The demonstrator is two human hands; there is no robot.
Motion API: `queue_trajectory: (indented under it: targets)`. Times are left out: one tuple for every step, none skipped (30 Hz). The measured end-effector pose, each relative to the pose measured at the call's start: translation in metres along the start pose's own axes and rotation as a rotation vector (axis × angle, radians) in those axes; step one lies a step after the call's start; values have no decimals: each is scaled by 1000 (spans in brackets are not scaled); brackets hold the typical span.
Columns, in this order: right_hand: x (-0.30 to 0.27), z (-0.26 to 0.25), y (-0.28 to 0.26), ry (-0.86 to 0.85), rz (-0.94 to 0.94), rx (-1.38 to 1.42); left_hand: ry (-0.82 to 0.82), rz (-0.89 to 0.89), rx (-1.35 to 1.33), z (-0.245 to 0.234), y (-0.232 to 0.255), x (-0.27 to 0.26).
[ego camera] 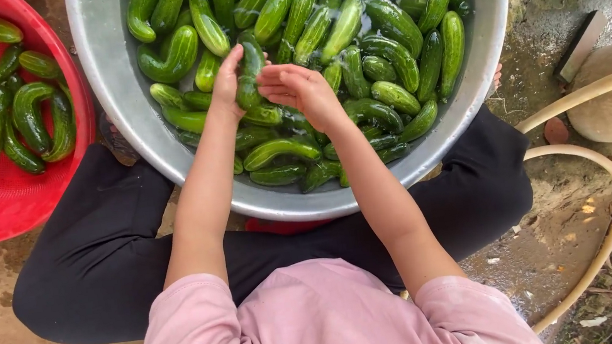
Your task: Washing fresh cucumbers in a large basin of water and transferring them to a plastic basket.
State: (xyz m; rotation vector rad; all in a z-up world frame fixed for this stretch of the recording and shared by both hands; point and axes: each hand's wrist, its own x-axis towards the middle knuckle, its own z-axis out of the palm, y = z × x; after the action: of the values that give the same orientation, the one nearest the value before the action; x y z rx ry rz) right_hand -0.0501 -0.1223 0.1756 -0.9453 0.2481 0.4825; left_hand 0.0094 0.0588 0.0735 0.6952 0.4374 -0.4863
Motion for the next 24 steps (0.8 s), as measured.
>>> queue_trajectory:
  targets:
    - [0,2,1,59,-61,-160,-49,12,8,9,-1,-4]
    - [-1,3,3,119,-122,-320,-97,24,17,18,-3,-7]
    - [-1,3,9,120,-118,-321,-95,23,13,28,-4,-11]
    - [0,3,15,161,-294,-565,-156,-8,-7,38,-6,-15]
    - [1,2,20,199,-472,-808,-219,-37,-26,48,-6,-17]
    - [3,-1,19,199,-470,-810,-218,-37,-29,55,-8,-18]
    - [6,-5,19,264,-503,-843,-237,-23,29,62,-9,-20]
    - [7,-8,19,329,-537,-876,-256,-8,88,68,-10,-21]
    - [10,-14,17,329,-537,-876,-256,-8,88,85,-9,-29]
    - [13,-19,16,382,-484,-824,-250,-34,264,102,-8,-36]
    - [17,-23,14,433,-431,-769,-240,-59,443,118,-5,-44]
    - [11,-19,6,431,-433,-767,-239,-58,445,119,-5,-47]
    - [4,-15,-2,442,-455,-697,-264,-60,368,120,-6,-50]
    - [-3,-12,-11,452,-477,-627,-288,-63,291,121,-7,-54]
    - [-3,-13,-13,456,-478,-627,-292,-66,293,122,-7,-52]
    - [-4,-13,-15,480,-429,-616,-317,-23,370,124,-8,-50]
    - [-5,-13,-15,501,-377,-603,-338,20,448,123,-7,-50]
    - [-6,-12,-12,502,-377,-601,-338,18,450,124,-5,-54]
    - [-4,-11,-12,492,-384,-630,-315,6,494,126,-2,-54]
    - [-3,-10,-11,482,-392,-660,-292,-6,539,129,1,-55]
    - [0,-15,-4,483,-392,-660,-293,-7,538,128,2,-56]
    - [3,-20,3,450,-412,-825,-187,-17,586,127,4,-57]
    - [8,-24,10,409,-432,-991,-78,-23,632,126,7,-57]
    - [5,-24,11,406,-434,-993,-77,-20,630,119,6,-54]
